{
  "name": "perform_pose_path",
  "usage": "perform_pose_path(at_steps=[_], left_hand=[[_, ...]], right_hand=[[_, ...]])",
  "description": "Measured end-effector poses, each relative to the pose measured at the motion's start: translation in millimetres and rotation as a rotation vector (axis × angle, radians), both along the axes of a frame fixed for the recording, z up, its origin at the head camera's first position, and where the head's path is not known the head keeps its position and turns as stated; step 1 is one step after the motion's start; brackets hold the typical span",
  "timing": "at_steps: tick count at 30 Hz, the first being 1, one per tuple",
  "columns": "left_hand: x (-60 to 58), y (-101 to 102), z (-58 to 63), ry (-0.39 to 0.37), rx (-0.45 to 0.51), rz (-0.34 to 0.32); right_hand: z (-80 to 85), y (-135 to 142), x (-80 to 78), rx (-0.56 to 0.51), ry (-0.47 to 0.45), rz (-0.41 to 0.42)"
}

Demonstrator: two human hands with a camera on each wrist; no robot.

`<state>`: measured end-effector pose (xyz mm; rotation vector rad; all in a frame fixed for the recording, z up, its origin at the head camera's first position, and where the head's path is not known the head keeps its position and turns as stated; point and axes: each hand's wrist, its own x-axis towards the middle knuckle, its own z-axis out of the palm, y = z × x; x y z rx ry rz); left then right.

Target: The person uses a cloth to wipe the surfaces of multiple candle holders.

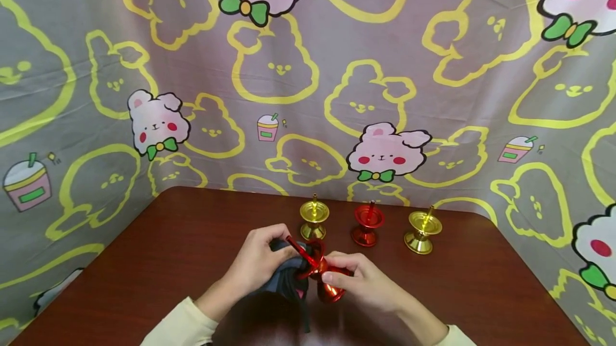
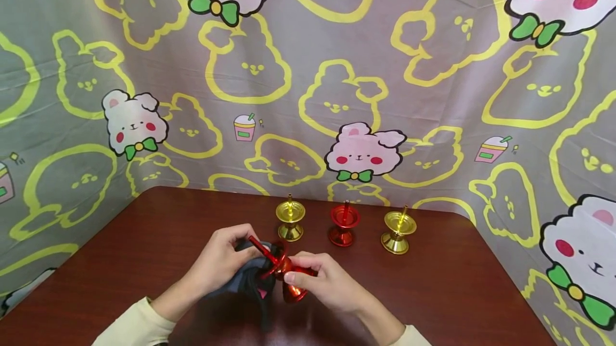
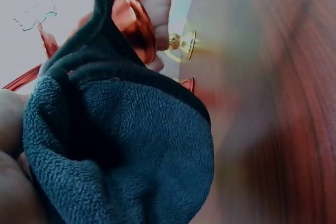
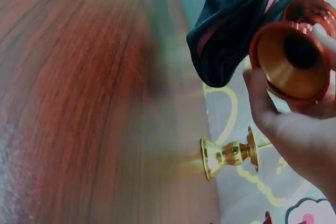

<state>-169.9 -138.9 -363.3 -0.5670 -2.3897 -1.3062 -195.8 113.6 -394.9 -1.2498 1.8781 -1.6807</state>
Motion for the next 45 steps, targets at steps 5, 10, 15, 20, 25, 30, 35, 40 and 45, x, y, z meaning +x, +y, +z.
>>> perform_pose_path(at_steps=[5, 10, 15, 20, 25, 30, 35, 40, 45], left_hand=[[-2.8, 0.6, 1.7, -0.091, -0.028, -0.061], [-2.0, -0.7, 1.1, -0.24, -0.053, -0.196], [-0.9, -2.6, 2.0, -0.317, -0.01, -0.282], [1.1, -2.3, 4.0, -0.458, 0.193, -0.303], [0.2, -3.8, 7.7, -0.485, 0.325, -0.241], [0.9, -3.7, 6.2, -0.458, 0.337, -0.143], [3.4, -2.6, 7.7, -0.377, 0.346, -0.071], [5.8, -4.7, 8.7, -0.27, 0.289, -0.035], [7.1, -7.3, 6.6, -0.209, 0.242, -0.043]], right_hand=[[-1.0, 5.8, -4.2, 0.013, -0.18, 0.135], [-0.3, 10.2, -7.3, 0.035, -0.157, 0.187], [2.8, 11.0, -7.1, 0.049, -0.104, 0.063], [3.4, 11.1, -2.6, -0.068, -0.134, -0.11], [6.2, 12.2, 1.0, -0.202, -0.118, -0.08], [8.1, 11.6, 3.3, -0.154, -0.14, -0.146], [3.6, 6.6, 3.1, -0.135, -0.18, -0.134], [0.0, 2.9, 2.2, -0.205, -0.254, -0.011], [-3.0, 0.5, 2.8, -0.258, -0.41, 0.134]])
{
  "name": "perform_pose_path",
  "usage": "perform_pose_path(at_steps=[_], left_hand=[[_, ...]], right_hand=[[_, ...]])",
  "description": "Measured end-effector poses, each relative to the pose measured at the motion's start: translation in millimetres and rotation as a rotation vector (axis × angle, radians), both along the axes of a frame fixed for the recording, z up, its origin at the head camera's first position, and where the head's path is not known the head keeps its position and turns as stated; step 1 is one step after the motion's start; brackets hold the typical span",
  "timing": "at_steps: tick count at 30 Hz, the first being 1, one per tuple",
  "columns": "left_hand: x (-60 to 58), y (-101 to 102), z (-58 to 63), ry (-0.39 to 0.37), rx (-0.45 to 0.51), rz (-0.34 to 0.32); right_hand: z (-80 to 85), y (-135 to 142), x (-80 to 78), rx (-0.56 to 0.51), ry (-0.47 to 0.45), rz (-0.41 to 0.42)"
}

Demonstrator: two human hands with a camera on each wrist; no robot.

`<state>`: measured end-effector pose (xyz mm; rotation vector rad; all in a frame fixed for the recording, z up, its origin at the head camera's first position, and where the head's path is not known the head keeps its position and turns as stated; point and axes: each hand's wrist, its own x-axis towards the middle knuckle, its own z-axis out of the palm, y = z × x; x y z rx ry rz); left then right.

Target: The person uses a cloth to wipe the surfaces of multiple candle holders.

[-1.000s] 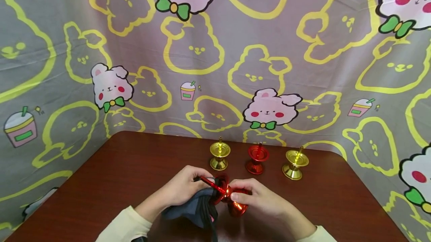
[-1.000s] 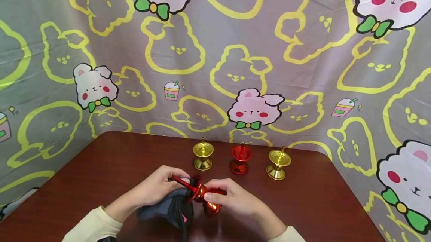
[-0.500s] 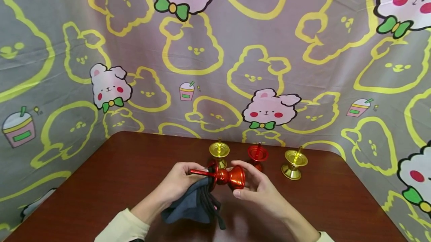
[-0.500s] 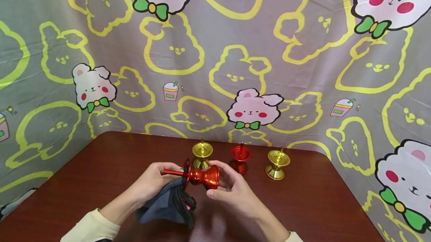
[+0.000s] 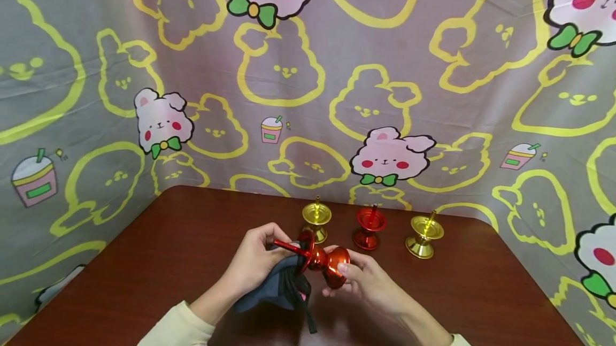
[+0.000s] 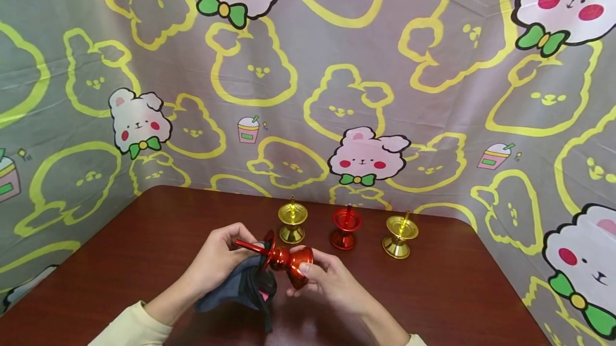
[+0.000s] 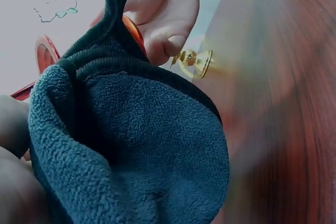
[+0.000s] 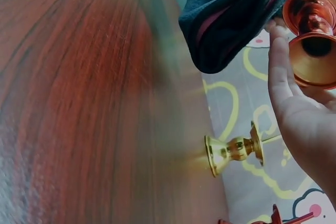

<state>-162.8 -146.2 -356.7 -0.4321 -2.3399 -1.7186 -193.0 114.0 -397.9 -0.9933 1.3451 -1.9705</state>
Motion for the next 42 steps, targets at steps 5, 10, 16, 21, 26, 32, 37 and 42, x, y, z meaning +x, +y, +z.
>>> perform_pose_path(at_steps=[5, 10, 16, 21, 26, 32, 37, 42], left_hand=[[-0.8, 0.7, -0.5, 0.048, -0.025, -0.033], [1.8, 4.1, 0.9, 0.096, -0.059, -0.045], [3.0, 3.4, -1.1, 0.109, -0.112, -0.008], [-0.2, -2.4, -5.7, 0.072, -0.063, 0.04], [0.9, -7.0, -7.5, 0.023, -0.01, 0.034], [2.6, -9.2, -6.9, 0.008, -0.007, 0.009], [2.1, -6.2, -6.9, -0.044, 0.051, 0.016], [0.9, -2.8, -5.5, -0.113, 0.136, 0.026]], right_hand=[[0.9, 0.5, 3.6, 0.029, -0.142, 0.067], [4.7, 2.9, 4.9, 0.154, -0.262, 0.135], [6.9, 4.4, 5.4, 0.208, -0.351, 0.161], [10.6, 4.4, 4.3, 0.123, -0.215, 0.089], [17.3, 3.5, 2.4, 0.226, 0.053, -0.039], [18.6, 4.2, 2.9, 0.33, 0.342, -0.196], [12.2, -1.7, 3.0, 0.24, 0.416, -0.263], [6.3, -6.7, 5.0, 0.192, 0.407, -0.334]])
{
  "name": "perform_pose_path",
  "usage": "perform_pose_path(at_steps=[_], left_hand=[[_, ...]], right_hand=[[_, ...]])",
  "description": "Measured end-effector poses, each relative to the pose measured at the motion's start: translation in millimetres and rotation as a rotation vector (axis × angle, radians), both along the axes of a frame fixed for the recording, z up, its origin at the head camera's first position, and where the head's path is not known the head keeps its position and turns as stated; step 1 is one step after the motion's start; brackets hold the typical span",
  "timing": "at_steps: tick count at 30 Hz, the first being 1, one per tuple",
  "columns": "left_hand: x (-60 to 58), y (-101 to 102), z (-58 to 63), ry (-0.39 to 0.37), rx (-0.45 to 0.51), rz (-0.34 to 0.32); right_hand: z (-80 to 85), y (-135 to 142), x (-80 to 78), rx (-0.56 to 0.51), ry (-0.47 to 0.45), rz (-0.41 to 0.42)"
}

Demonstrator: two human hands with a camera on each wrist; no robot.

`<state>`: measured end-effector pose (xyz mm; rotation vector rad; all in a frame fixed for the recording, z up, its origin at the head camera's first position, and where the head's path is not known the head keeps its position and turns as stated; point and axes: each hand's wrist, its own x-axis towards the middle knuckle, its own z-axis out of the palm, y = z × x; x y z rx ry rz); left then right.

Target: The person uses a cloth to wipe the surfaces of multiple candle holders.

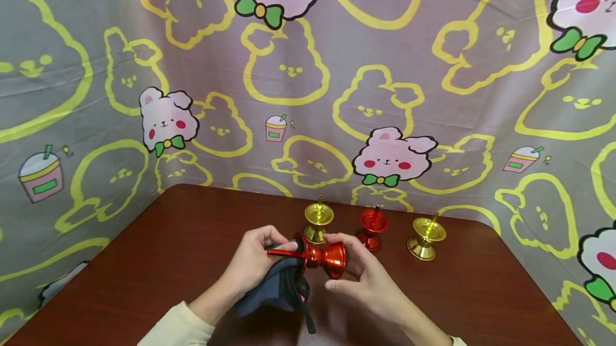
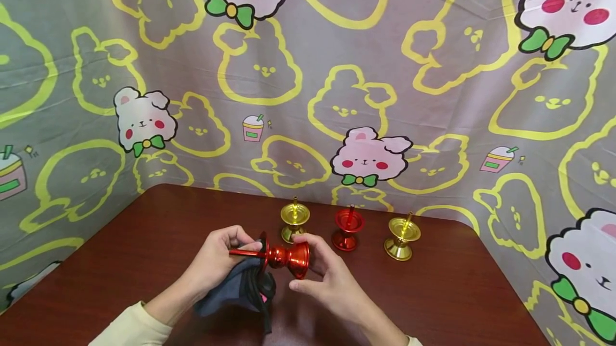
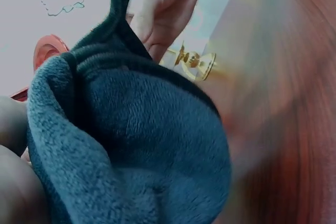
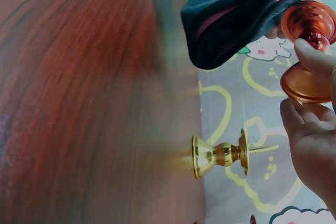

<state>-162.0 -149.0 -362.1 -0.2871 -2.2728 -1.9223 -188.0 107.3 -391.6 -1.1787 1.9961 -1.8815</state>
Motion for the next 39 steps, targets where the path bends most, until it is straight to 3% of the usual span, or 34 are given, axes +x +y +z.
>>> perform_pose_path(at_steps=[3, 5, 10, 12, 15, 23, 26, 29, 34, 39], left_hand=[[0.3, -1.0, 0.2, -0.015, 0.003, -0.012], [0.5, -2.5, 0.2, -0.009, -0.025, -0.026], [3.3, -4.1, 1.9, 0.001, -0.092, -0.071], [5.3, -3.3, 3.6, 0.008, -0.116, -0.085], [8.6, -1.1, 4.8, 0.043, -0.169, -0.099], [15.5, 6.0, 5.8, 0.141, -0.271, -0.113], [15.7, 8.2, 3.9, 0.168, -0.299, -0.096], [15.8, 10.1, 0.8, 0.164, -0.287, -0.106], [15.7, 13.5, -2.8, 0.161, -0.251, -0.128], [14.3, 9.5, -5.2, 0.138, -0.167, -0.085]], right_hand=[[-2.0, 1.8, -0.5, 0.019, -0.045, -0.001], [-2.2, 5.0, -2.0, 0.03, -0.149, 0.028], [-7.9, 11.2, -5.4, -0.138, -0.452, 0.303], [-10.6, 11.4, -5.2, -0.209, -0.53, 0.432], [-12.3, 12.2, -3.8, -0.216, -0.623, 0.527], [-9.7, 12.1, -4.7, -0.022, -0.873, 0.517], [-9.7, 12.0, -4.8, 0.072, -0.917, 0.538], [-11.3, 11.5, -5.4, 0.132, -0.904, 0.555], [-12.3, 15.1, -9.7, 0.049, -0.835, 0.516], [-6.8, 23.7, -12.0, -0.116, -0.786, 0.408]])
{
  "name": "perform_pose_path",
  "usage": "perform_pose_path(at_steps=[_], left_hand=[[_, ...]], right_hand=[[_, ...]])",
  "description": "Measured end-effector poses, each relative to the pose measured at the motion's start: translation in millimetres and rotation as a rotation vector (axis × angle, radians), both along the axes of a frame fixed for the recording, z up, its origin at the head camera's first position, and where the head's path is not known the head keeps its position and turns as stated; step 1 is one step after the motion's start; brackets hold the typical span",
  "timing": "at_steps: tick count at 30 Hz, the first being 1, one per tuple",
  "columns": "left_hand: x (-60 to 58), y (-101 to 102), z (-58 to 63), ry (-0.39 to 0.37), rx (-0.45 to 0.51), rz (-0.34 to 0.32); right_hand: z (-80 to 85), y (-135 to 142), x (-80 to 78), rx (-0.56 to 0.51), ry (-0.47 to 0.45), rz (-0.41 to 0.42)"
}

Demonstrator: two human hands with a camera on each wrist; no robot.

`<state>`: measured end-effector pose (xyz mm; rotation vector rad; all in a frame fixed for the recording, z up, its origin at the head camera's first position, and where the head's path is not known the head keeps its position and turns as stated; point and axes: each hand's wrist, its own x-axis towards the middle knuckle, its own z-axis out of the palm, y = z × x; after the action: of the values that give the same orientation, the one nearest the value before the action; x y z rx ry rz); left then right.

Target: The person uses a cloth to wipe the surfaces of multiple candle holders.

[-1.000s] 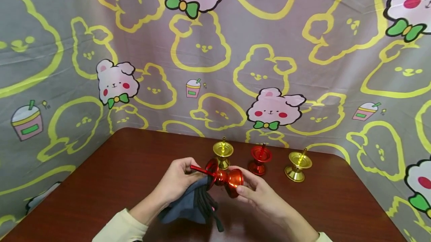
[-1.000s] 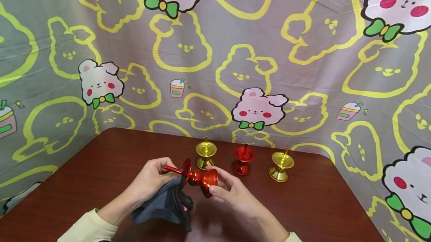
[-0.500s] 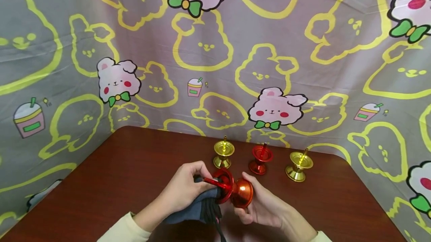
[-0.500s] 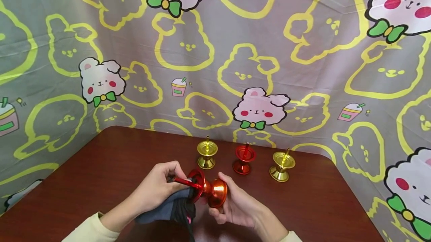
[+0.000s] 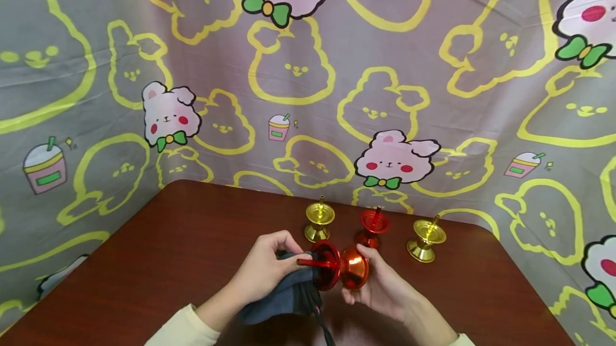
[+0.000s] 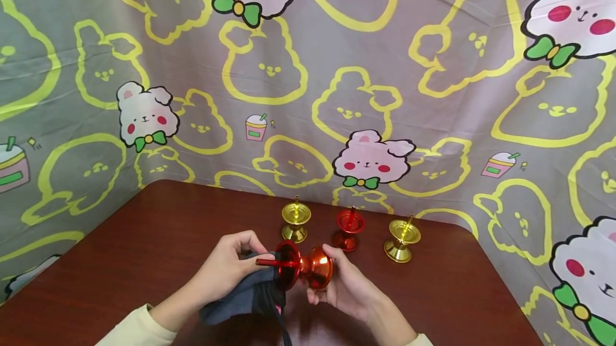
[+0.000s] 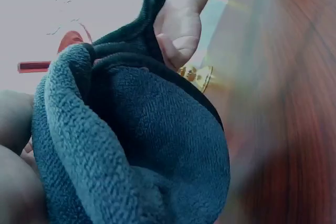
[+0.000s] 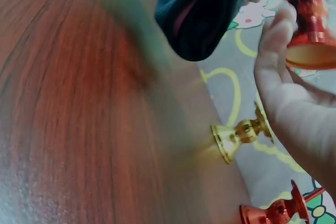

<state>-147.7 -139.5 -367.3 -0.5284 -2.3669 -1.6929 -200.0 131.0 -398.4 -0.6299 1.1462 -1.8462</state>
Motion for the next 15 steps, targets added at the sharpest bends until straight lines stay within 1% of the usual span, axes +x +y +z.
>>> perform_pose_path(at_steps=[3, 6, 8, 10, 13, 15], left_hand=[[0.1, -4.6, 0.6, -0.057, 0.075, -0.001], [0.8, -4.5, 3.5, -0.114, 0.139, -0.016], [0.4, -2.4, 5.5, -0.148, 0.17, -0.026], [-0.4, 1.2, 7.2, -0.181, 0.198, -0.032], [-1.7, 5.8, 8.4, -0.222, 0.237, -0.038], [-2.7, 7.5, 8.7, -0.234, 0.248, -0.041]], right_hand=[[1.6, 2.3, -0.8, -0.074, -0.003, -0.095], [1.3, 1.8, -1.4, -0.157, 0.002, -0.151], [0.7, -0.3, -0.8, -0.189, 0.009, -0.169], [0.6, -2.7, 1.0, -0.202, 0.008, -0.178], [2.0, -6.3, 5.5, -0.186, 0.005, -0.193], [3.2, -8.2, 8.1, -0.173, 0.007, -0.205]])
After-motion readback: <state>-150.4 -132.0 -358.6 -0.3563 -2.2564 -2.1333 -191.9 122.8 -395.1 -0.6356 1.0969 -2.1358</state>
